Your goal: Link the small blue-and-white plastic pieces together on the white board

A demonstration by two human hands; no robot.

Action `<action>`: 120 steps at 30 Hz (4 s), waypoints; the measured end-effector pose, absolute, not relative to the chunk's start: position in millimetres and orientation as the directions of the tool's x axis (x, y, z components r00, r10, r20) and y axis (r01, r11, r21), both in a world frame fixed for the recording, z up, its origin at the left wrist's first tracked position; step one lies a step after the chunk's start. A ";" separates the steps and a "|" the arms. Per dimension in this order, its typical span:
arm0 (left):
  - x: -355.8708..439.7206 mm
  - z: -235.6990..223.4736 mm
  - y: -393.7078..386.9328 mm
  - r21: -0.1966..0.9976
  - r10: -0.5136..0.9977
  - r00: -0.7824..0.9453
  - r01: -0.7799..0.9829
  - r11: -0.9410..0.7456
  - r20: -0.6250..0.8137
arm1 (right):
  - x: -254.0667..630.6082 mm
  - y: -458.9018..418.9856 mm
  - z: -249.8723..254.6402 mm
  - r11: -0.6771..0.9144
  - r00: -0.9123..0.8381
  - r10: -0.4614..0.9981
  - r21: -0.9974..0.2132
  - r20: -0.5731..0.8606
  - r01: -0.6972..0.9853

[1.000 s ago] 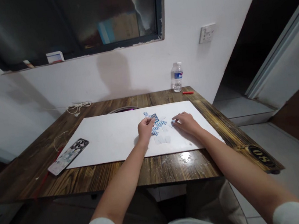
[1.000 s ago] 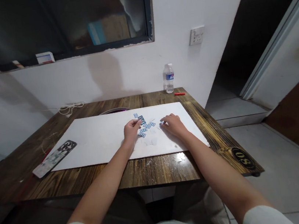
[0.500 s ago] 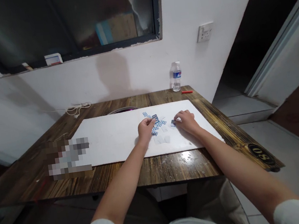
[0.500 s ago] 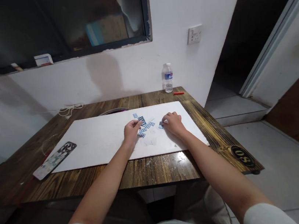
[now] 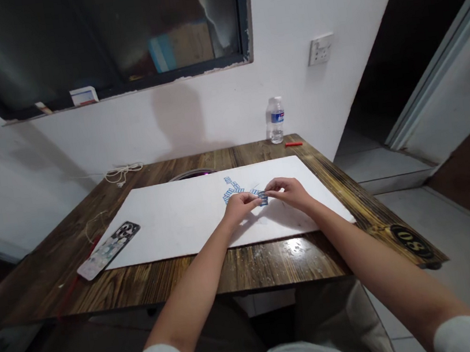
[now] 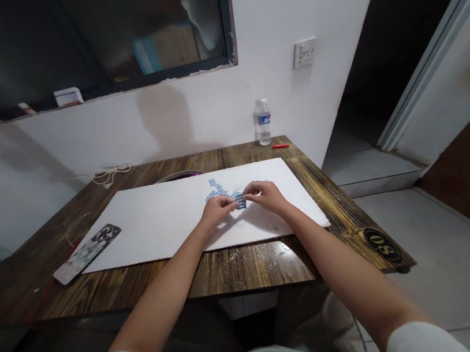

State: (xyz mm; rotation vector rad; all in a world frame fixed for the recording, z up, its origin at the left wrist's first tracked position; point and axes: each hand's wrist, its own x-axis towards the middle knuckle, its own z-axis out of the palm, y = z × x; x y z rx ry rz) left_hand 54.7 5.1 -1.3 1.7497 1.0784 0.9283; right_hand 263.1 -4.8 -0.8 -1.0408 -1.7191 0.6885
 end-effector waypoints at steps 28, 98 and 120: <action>18.0 -0.9 27.0 0.578 0.969 0.029 0.798 -0.169 0.244 | 264.2 2.3 -3.2 0.229 0.012 0.973 -0.972 0.228 -0.061; 42.9 7.9 -1.2 -0.170 0.310 0.668 0.551 -0.817 0.677 | 236.7 -10.3 -6.3 0.117 -0.083 0.990 -0.993 0.115 0.022; 48.6 12.8 -5.5 0.165 0.378 0.533 0.403 -0.900 0.757 | 240.2 -11.6 -4.0 0.097 -0.121 0.988 -0.995 0.095 0.012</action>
